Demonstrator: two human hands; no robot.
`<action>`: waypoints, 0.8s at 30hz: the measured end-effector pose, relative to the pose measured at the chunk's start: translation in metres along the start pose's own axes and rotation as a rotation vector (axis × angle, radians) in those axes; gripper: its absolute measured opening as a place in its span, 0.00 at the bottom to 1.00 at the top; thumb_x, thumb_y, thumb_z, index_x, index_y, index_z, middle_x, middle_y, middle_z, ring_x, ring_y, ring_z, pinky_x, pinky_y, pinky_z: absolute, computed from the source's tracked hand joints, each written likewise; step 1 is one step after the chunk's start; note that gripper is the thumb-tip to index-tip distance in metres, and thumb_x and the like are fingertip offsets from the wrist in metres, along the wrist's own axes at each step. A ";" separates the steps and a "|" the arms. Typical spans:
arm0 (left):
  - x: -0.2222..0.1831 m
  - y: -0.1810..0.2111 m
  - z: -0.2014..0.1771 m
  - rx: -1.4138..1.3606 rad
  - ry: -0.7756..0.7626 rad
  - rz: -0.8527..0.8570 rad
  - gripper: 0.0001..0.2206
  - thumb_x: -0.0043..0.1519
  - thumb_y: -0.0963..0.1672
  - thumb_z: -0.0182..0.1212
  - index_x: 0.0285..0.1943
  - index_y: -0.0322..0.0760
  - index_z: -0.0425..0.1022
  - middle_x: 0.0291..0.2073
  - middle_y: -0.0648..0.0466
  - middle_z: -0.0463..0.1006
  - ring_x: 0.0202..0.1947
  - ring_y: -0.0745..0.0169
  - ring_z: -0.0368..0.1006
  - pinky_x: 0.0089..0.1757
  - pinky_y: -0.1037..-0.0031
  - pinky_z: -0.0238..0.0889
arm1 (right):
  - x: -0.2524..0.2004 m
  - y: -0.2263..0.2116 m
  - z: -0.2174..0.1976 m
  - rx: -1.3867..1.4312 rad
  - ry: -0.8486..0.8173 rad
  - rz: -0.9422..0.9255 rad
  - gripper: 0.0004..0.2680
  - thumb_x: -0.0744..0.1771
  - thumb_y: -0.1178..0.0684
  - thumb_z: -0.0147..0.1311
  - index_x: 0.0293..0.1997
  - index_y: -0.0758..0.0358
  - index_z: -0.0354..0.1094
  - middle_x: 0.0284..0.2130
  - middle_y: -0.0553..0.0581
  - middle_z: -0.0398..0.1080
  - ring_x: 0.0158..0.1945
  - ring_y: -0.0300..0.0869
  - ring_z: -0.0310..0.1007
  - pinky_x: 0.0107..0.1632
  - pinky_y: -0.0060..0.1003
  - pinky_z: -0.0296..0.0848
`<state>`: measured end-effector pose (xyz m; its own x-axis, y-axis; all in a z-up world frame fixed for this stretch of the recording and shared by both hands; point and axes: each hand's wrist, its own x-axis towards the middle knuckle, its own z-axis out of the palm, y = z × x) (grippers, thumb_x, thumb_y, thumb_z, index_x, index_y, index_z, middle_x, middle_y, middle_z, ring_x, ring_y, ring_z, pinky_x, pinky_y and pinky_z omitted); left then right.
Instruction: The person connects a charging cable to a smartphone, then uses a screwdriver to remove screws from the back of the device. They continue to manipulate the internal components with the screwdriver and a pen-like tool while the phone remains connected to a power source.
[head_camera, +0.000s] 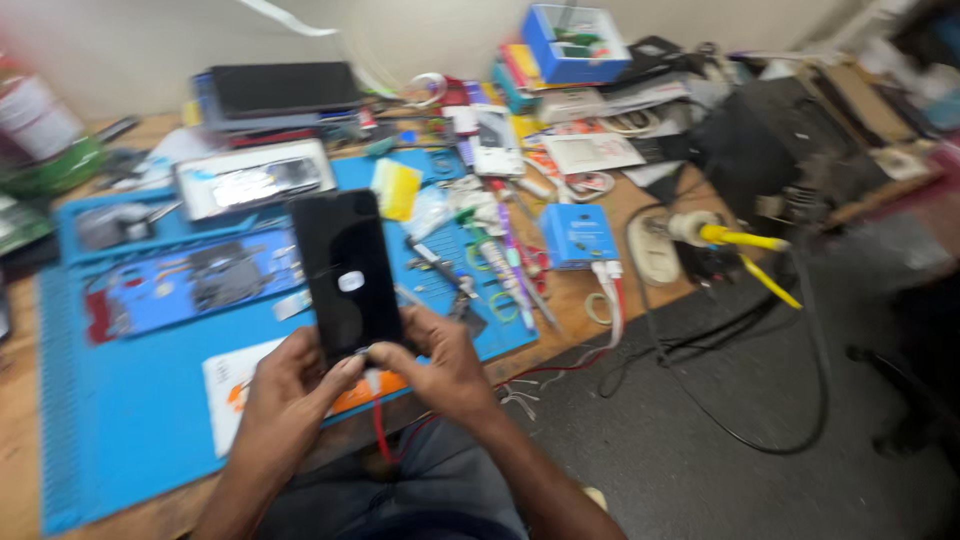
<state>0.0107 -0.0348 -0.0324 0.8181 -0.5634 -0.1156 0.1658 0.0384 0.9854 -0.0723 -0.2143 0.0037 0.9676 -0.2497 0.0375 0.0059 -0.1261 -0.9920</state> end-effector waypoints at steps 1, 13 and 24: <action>0.002 -0.001 0.001 -0.024 0.003 -0.011 0.13 0.59 0.40 0.66 0.50 0.27 0.75 0.34 0.52 0.82 0.35 0.72 0.76 0.38 0.78 0.71 | -0.004 -0.001 -0.002 -0.107 0.017 0.026 0.14 0.66 0.56 0.63 0.57 0.70 0.71 0.40 0.61 0.80 0.43 0.39 0.79 0.47 0.35 0.78; -0.003 0.000 -0.006 -0.122 0.031 -0.045 0.16 0.58 0.39 0.65 0.55 0.26 0.75 0.37 0.47 0.84 0.39 0.66 0.78 0.44 0.73 0.73 | -0.051 0.021 -0.187 -1.048 0.931 0.011 0.16 0.63 0.50 0.67 0.49 0.71 0.72 0.35 0.60 0.73 0.38 0.48 0.74 0.41 0.44 0.72; 0.000 -0.001 -0.007 -0.155 0.035 -0.046 0.15 0.56 0.38 0.64 0.53 0.27 0.74 0.40 0.49 0.84 0.44 0.63 0.79 0.48 0.71 0.71 | -0.039 -0.029 -0.171 -0.671 0.947 -0.230 0.12 0.65 0.63 0.59 0.53 0.65 0.77 0.30 0.48 0.73 0.29 0.28 0.66 0.30 0.25 0.66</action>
<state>0.0145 -0.0290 -0.0345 0.8256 -0.5389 -0.1675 0.2846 0.1413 0.9482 -0.1537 -0.3646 0.0512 0.3871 -0.7316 0.5611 -0.2516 -0.6693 -0.6991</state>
